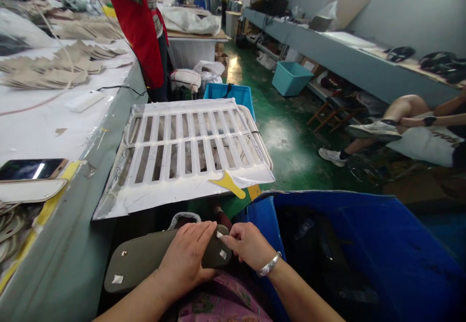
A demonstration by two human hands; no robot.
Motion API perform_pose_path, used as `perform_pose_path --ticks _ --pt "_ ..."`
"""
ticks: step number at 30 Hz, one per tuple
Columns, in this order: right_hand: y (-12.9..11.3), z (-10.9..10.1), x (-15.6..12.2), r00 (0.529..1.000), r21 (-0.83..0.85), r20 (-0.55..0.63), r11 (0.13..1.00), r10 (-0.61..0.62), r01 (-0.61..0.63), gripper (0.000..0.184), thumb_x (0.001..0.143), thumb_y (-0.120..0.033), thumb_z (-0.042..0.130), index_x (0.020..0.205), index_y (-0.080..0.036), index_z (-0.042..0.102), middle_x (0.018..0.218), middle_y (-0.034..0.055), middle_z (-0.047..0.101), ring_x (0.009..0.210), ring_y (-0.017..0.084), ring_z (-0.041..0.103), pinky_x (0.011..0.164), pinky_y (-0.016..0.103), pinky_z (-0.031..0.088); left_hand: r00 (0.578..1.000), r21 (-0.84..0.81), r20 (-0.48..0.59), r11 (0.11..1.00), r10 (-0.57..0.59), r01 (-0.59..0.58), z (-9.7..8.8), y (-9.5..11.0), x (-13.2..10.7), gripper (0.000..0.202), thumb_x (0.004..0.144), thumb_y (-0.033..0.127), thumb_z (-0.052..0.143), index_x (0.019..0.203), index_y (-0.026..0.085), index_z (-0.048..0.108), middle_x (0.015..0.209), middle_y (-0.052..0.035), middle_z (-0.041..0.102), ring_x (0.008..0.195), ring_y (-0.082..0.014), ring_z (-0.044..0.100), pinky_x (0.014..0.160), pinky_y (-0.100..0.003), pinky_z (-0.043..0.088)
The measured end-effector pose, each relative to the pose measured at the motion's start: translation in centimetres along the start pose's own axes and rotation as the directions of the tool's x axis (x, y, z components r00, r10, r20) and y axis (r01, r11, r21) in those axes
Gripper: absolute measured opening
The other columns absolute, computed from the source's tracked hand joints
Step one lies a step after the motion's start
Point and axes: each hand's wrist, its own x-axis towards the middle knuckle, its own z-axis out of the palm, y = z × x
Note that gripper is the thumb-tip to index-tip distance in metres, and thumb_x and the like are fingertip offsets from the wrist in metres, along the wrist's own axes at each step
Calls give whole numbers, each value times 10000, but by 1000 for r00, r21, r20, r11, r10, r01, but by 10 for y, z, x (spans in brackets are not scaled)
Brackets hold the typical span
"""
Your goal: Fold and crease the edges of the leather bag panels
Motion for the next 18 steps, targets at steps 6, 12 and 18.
perform_pose_path --ticks 6,12,18 --pt "1 -2 2 999 2 31 1000 18 -18 287 770 -432 520 629 -182 509 481 -28 525 369 75 482 332 166 295 1000 77 17 997 -17 16 -2 9 9 765 623 473 647 1261 94 463 1245 -129 524 1125 -273 454 989 -422 286" --pt "-8 -9 -1 997 -239 1 968 -77 75 336 791 -470 521 610 -187 520 513 -16 541 445 83 479 425 205 257 999 120 27 993 -21 17 -4 11 10 688 665 457 611 1233 94 473 1231 -141 529 1122 -279 457 974 -428 294" --pt "-14 -9 -10 985 -401 -98 912 -140 89 344 799 -484 533 632 -184 537 612 2 578 541 88 452 499 236 221 969 126 -148 976 197 -179 -10 6 -3 735 715 496 643 1310 142 396 1305 -121 457 1201 -273 374 1055 -456 200"
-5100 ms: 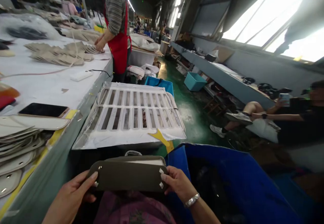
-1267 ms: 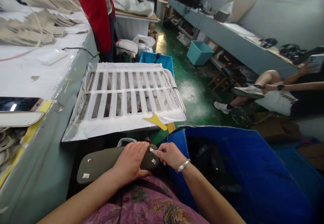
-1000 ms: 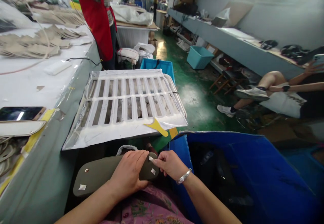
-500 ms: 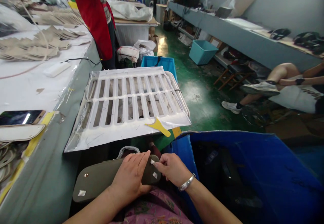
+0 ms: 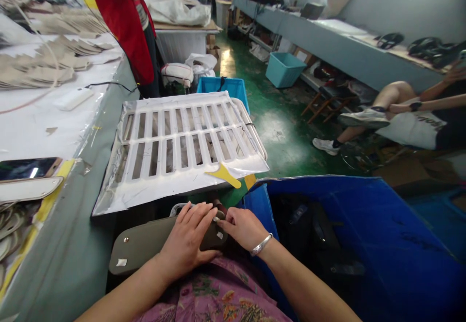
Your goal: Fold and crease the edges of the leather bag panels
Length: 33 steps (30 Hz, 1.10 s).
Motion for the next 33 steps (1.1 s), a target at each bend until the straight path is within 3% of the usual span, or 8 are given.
perform_pose_path --ticks 4,11,15,18,22,27,29,33 --pt "3 3 -1 999 61 -18 998 35 -34 315 762 -486 581 681 -193 500 615 -22 557 556 86 446 508 225 241 997 -7 -76 1000 26 -27 -7 12 -17 328 840 369 564 1116 191 564 1085 -48 579 1003 -215 470 932 -378 315" --pt "16 13 6 999 271 -52 963 7 7 285 740 -390 615 828 -193 431 624 -62 477 548 75 425 520 215 353 999 23 -37 1000 -13 13 0 23 -25 291 862 225 505 1138 154 561 1036 -37 598 959 -207 469 846 -356 364" --pt "6 6 1 984 160 -90 973 -156 169 469 760 -309 601 1179 -157 455 1110 87 567 938 156 566 852 310 474 997 -7 36 998 -62 63 7 24 -26 300 866 185 472 1155 151 545 1050 -57 590 969 -219 479 845 -380 393" --pt "-11 1 -2 912 -64 54 910 -407 410 747 710 -304 667 1365 -146 343 1409 117 376 1300 220 337 1110 391 275 998 -56 37 997 -60 62 6 21 -33 287 861 174 485 1139 146 550 1081 -67 585 990 -210 493 880 -362 403" --pt "-26 1 5 852 -245 304 829 -427 503 880 628 -343 748 1375 -91 357 1408 147 388 1307 260 336 1117 423 269 996 -108 91 994 -12 22 -20 -7 -52 424 828 204 553 1243 165 477 1247 -61 523 1139 -182 455 1005 -323 343" --pt "-36 1 14 848 -354 345 781 -402 515 846 640 -382 732 1352 -74 393 1371 164 425 1268 288 375 1104 467 271 899 21 306 947 -312 321 -56 -63 -78 1018 550 493 777 1378 143 301 1403 -132 365 1279 -307 319 1069 -516 199" --pt "-44 6 16 836 -377 340 751 -431 541 855 632 -398 730 1342 -56 400 1356 176 433 1254 305 380 1104 490 252 888 -23 338 941 -311 338 -58 -76 -81 1015 501 543 774 1332 133 359 1329 -121 449 1212 -283 400 1063 -480 220" --pt "-60 26 25 797 -347 305 719 -521 602 882 601 -450 727 1314 -36 415 1312 181 460 1200 301 415 1062 450 320 926 -104 240 941 -290 322 -53 -81 -79 795 530 451 736 1219 173 454 1194 -67 535 1083 -235 481 1005 -397 285"
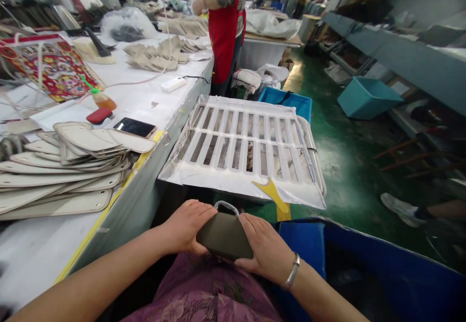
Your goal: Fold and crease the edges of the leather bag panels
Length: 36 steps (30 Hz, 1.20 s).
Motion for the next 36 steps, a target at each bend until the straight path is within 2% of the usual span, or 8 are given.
perform_pose_path --ticks 6,10,13,16,18,20,24,36 --pt "-1 5 5 999 45 -48 999 14 -12 742 619 -455 671 1226 -72 481 1175 135 540 1077 269 485 980 416 393 999 -29 -33 1000 1 -2 4 5 -1 765 523 454 717 1196 184 473 1167 -70 556 1056 -248 498 1023 -432 246" --pt "-11 -1 5 999 11 -7 999 46 -46 859 582 -442 727 1296 -65 434 1267 150 503 1149 279 460 1029 424 356 1000 -88 -14 996 -14 13 0 3 -4 854 493 492 764 1232 184 465 1218 -81 533 1126 -265 469 1084 -478 157" --pt "-30 4 18 999 -23 -28 1000 18 -19 973 588 -503 734 1378 -89 346 1382 141 413 1242 292 387 1077 451 301 998 -266 -25 962 -64 55 -5 -8 -18 1034 500 547 772 1364 187 333 1394 -117 368 1280 -282 324 1108 -466 147" --pt "-49 13 40 997 -34 -72 999 -28 25 939 654 -569 669 1403 -123 319 1422 115 374 1280 290 348 1087 466 287 953 -614 -98 771 -288 170 -4 -28 -40 900 666 489 697 1402 216 258 1421 -103 322 1285 -229 327 1049 -378 315" --pt "-58 17 53 997 -39 -72 999 -16 13 857 718 -561 615 1394 -110 339 1405 123 400 1272 290 365 1073 469 306 898 -776 -86 595 -432 212 0 -39 -51 631 770 433 608 1319 205 395 1288 -90 466 1153 -197 461 941 -330 418" --pt "-63 18 64 998 -50 -60 999 2 -5 793 758 -525 589 1380 -88 361 1382 138 428 1256 296 388 1058 472 325 880 -813 -51 532 -472 238 5 -42 -56 479 788 416 592 1206 196 516 1138 -65 547 1006 -176 528 840 -296 455" --pt "-66 15 72 999 -51 -46 999 6 -8 726 764 -484 597 1344 -88 409 1348 144 463 1226 306 420 1023 477 358 888 -738 -70 623 -455 260 10 -38 -51 446 739 388 661 1149 226 587 1052 -24 554 905 -149 529 791 -259 431" --pt "-55 4 93 980 182 171 974 105 -136 372 866 -465 434 1142 -228 512 1090 60 603 1018 247 573 868 407 437 916 -798 -55 569 -396 198 9 -44 -48 395 731 280 653 1117 209 607 1036 -21 548 898 -142 518 777 -241 416"
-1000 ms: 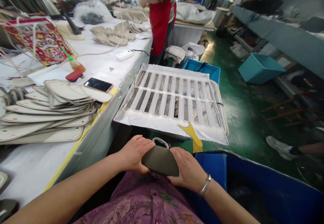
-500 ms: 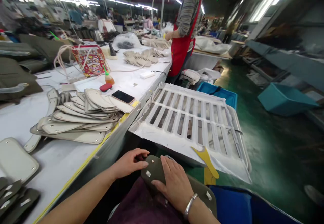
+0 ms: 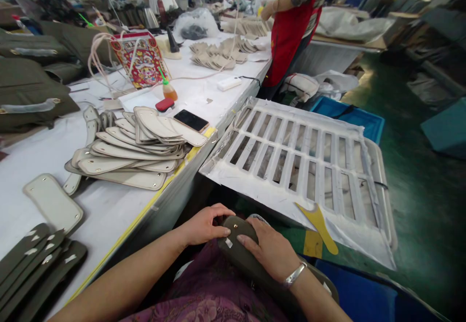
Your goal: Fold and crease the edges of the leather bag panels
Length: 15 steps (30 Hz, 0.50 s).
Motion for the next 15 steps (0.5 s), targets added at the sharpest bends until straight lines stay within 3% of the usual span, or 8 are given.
perform_pose_path --ticks 7,11,15 --pt "-6 4 9 1000 -33 0 999 11 -11 347 804 -549 498 934 -232 548 907 38 621 833 232 602 686 327 404 997 48 -74 999 3 0 8 2 -12 407 773 241 604 1177 205 563 1098 -33 530 1004 -149 508 892 -267 405" --pt "-5 5 6 998 -40 -56 999 31 -33 354 802 -561 497 961 -249 548 921 26 630 830 227 604 676 315 385 998 -31 -52 999 37 -39 14 -2 -16 460 816 308 585 1257 212 504 1213 -39 485 1131 -152 458 998 -267 348" --pt "-2 6 5 997 -73 -65 997 29 -34 354 825 -568 458 959 -253 548 916 23 638 842 236 605 690 335 404 994 -57 -106 998 -3 -3 20 -3 -15 437 810 310 587 1230 203 527 1149 -48 508 1079 -157 490 966 -273 379"
